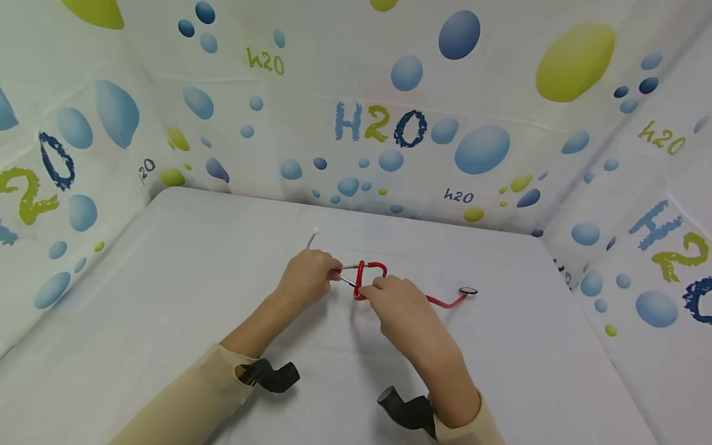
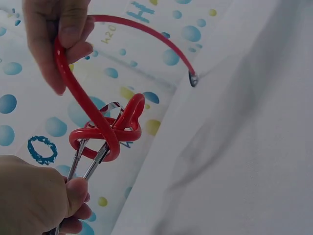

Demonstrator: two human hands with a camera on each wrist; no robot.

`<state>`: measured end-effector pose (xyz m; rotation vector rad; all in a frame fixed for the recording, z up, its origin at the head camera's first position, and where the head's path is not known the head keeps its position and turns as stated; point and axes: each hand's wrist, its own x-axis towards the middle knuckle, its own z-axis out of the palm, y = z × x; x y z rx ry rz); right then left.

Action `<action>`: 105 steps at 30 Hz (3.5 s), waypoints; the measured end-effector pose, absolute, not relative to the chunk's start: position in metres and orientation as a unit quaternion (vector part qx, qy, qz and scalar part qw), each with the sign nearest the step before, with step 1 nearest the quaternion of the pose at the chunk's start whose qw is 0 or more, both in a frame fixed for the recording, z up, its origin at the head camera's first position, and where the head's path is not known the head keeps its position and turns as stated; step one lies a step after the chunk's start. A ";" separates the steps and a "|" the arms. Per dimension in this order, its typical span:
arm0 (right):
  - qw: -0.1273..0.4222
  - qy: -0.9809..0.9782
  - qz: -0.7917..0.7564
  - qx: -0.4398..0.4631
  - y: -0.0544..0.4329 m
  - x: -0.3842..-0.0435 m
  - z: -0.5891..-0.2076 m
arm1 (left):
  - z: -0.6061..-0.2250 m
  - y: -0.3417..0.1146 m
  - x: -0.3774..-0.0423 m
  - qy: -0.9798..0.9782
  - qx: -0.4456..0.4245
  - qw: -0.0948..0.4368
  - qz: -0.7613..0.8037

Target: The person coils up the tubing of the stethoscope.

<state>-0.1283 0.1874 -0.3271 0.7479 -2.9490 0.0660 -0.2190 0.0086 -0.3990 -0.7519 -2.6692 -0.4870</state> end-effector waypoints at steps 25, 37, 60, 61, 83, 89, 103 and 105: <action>0.170 -0.933 0.084 0.306 0.205 -0.150 -0.331 | -0.393 0.041 -0.187 -0.898 -0.360 0.203 -0.150; 0.143 -0.941 0.118 0.283 0.216 -0.156 -0.330 | -0.392 0.045 -0.181 -0.869 -0.392 0.260 -0.157; 0.067 -0.897 0.325 0.291 0.258 -0.177 -0.330 | -0.361 0.024 -0.179 -0.789 -0.409 0.371 -0.268; 0.063 -0.898 0.329 0.284 0.256 -0.176 -0.331 | -0.358 0.022 -0.179 -0.788 -0.404 0.376 -0.273; -0.049 -0.970 0.152 0.184 0.184 -0.153 -0.349 | -0.337 -0.021 -0.207 -0.823 -0.242 0.407 -0.314; -0.081 -0.972 0.140 0.167 0.175 -0.145 -0.349 | -0.340 -0.034 -0.218 -0.841 -0.194 0.385 -0.326; 0.001 -0.972 0.094 0.217 0.174 -0.137 -0.344 | -0.375 -0.032 -0.237 -0.914 -0.160 0.259 -0.270; 0.011 -0.972 0.074 0.223 0.172 -0.137 -0.347 | -0.386 -0.029 -0.241 -0.929 -0.157 0.229 -0.245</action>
